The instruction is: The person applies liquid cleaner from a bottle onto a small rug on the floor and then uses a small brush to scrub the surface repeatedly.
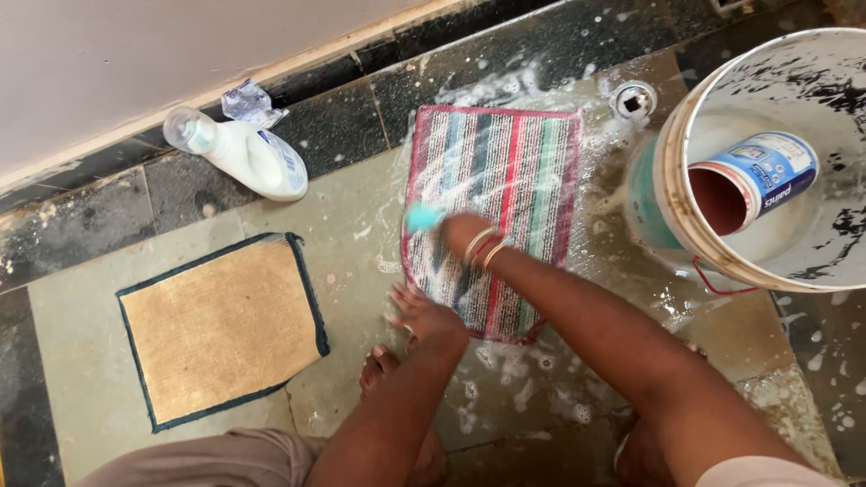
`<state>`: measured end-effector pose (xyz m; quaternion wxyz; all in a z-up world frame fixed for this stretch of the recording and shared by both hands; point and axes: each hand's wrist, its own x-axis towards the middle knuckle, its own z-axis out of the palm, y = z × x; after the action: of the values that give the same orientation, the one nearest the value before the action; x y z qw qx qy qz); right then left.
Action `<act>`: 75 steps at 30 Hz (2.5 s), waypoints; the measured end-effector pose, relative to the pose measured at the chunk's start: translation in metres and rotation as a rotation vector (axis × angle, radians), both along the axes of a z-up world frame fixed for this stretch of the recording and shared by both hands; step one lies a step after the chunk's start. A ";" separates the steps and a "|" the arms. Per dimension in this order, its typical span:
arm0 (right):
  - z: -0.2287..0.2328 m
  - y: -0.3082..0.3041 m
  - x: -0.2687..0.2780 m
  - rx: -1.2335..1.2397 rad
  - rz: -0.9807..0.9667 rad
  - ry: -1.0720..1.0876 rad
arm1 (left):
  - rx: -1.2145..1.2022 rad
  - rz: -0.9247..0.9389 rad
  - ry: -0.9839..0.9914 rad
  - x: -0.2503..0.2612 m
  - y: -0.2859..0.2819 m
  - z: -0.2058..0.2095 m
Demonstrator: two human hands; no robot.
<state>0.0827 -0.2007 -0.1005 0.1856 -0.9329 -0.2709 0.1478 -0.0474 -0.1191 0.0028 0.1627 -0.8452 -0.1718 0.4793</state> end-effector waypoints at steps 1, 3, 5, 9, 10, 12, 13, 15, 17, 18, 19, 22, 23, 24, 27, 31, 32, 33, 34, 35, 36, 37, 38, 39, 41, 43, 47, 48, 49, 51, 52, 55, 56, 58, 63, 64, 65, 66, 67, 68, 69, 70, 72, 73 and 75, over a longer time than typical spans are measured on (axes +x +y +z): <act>-0.004 0.014 -0.021 -0.008 0.126 0.111 | -0.026 -0.011 0.054 -0.001 -0.007 0.003; 0.000 0.037 -0.038 -0.015 0.248 0.309 | -0.105 0.035 0.144 0.004 -0.020 0.018; 0.008 0.035 -0.024 0.022 0.267 0.341 | -0.145 -0.081 0.240 0.007 -0.023 0.038; 0.021 0.002 0.049 0.046 0.024 0.205 | -0.172 -0.023 0.204 0.017 -0.017 0.049; 0.023 -0.003 0.055 0.013 -0.148 0.285 | -0.168 0.019 0.185 0.016 -0.016 0.046; 0.019 0.005 0.047 -0.046 -0.231 0.326 | -0.165 0.057 0.158 0.016 -0.012 0.037; 0.013 0.014 0.038 -0.091 -0.158 0.338 | -0.159 0.059 0.149 0.017 -0.008 0.032; -0.002 0.030 -0.002 -0.100 0.154 0.300 | -0.164 0.068 0.153 0.011 0.001 0.025; -0.015 0.038 -0.018 -0.038 0.357 0.284 | -0.165 0.117 0.151 0.007 0.006 0.020; -0.020 0.035 -0.016 0.008 0.377 0.306 | -0.164 0.132 0.149 0.006 0.008 0.019; -0.023 0.030 -0.013 0.054 0.398 0.328 | -0.158 0.153 0.135 0.007 0.008 0.017; -0.024 -0.002 0.054 0.150 0.162 0.200 | -0.165 0.233 0.074 0.011 0.008 0.006; -0.019 -0.020 0.080 0.072 0.075 0.028 | -0.175 0.294 0.017 0.010 0.014 -0.001; -0.015 -0.029 0.094 0.022 -0.136 0.143 | -0.181 0.354 -0.049 0.008 0.019 -0.010; -0.012 -0.017 0.086 -0.005 -0.005 0.211 | -0.192 0.515 -0.223 0.008 0.027 -0.041; -0.020 0.013 0.028 -0.003 0.475 0.214 | -0.086 0.536 -0.119 0.015 0.021 -0.060; -0.018 0.009 0.027 -0.013 0.428 0.333 | -0.093 0.535 -0.132 0.016 0.023 -0.056; -0.015 0.007 0.028 -0.022 0.380 0.452 | -0.101 0.535 -0.146 0.015 0.025 -0.048; -0.012 -0.003 0.046 0.038 0.317 0.351 | -0.117 0.527 -0.155 0.018 0.022 -0.040; -0.009 -0.016 0.074 0.096 0.255 0.249 | -0.164 0.545 -0.143 0.023 0.019 -0.031; -0.004 -0.030 0.097 -0.027 0.182 0.106 | -0.203 0.575 -0.127 0.022 0.019 -0.020; 0.001 -0.042 0.122 0.025 -0.041 0.304 | -0.242 0.606 -0.111 0.021 0.019 -0.011; 0.003 -0.047 0.134 -0.006 -0.165 0.310 | -0.231 0.589 -0.109 0.025 0.016 -0.005; 0.003 -0.050 0.143 -0.039 -0.288 0.315 | -0.219 0.572 -0.106 0.029 0.014 0.000; -0.008 -0.042 0.126 -0.037 -0.069 0.135 | -0.184 0.579 -0.082 0.022 0.012 0.010; -0.018 -0.019 0.092 -0.005 0.322 0.119 | -0.165 0.591 -0.085 0.033 0.009 0.014; -0.033 -0.014 0.059 -0.003 0.427 0.398 | -0.154 0.592 -0.034 0.039 0.006 0.014; -0.037 -0.023 0.083 0.041 0.384 0.298 | -0.154 0.595 -0.030 0.038 0.007 0.015; -0.041 -0.036 0.116 0.070 0.281 0.199 | -0.153 0.598 -0.026 0.037 0.008 0.016; -0.052 -0.064 0.172 0.089 -0.151 0.178 | -0.153 0.607 -0.007 0.035 0.011 0.016; -0.063 -0.067 0.183 0.082 -0.228 0.131 | -0.162 0.600 0.000 0.036 0.009 0.015; -0.096 -0.048 0.171 -0.028 -0.095 -0.102 | -0.185 0.595 0.040 0.036 0.009 0.014; -0.103 -0.030 0.160 -0.124 0.196 -0.248 | -0.168 0.588 0.016 0.038 0.007 0.014; -0.107 -0.026 0.160 0.075 0.111 0.003 | -0.127 0.587 -0.020 0.034 0.006 0.014; -0.092 -0.053 0.206 -0.043 -0.295 0.079 | -0.126 0.579 -0.074 0.027 0.009 0.003; -0.092 -0.053 0.208 0.078 -0.464 0.096 | -0.133 0.577 -0.097 0.029 0.008 0.005; -0.096 -0.034 0.199 0.043 -0.309 0.005 | -0.139 0.587 -0.078 0.029 0.008 0.009; -0.098 -0.015 0.186 0.031 -0.106 -0.060 | -0.150 0.596 -0.062 0.030 0.008 0.014; -0.097 0.003 0.171 0.072 0.021 -0.058 | -0.161 0.605 -0.046 0.034 0.008 0.017; -0.094 0.015 0.157 0.128 0.046 0.005 | -0.171 0.591 -0.062 0.036 0.010 0.019; -0.088 0.016 0.154 0.136 0.043 0.023 | -0.181 0.577 -0.079 0.038 0.012 0.019; -0.081 0.006 0.153 0.131 0.011 0.029 | -0.190 0.571 -0.085 0.033 0.012 0.018; -0.063 -0.035 0.165 0.149 -0.241 0.083 | -0.166 0.578 -0.060 0.032 0.009 0.012; -0.053 -0.058 0.169 0.209 -0.530 0.218 | -0.154 0.579 -0.052 0.033 0.009 0.011; -0.042 -0.090 0.174 0.145 -1.045 0.305 | -0.147 0.574 -0.050 0.031 0.010 0.010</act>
<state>0.2572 -0.2911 -0.1426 0.3352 -0.8961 0.2491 0.1504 -0.0167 -0.1092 0.0124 -0.0453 -0.7831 -0.3727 0.4958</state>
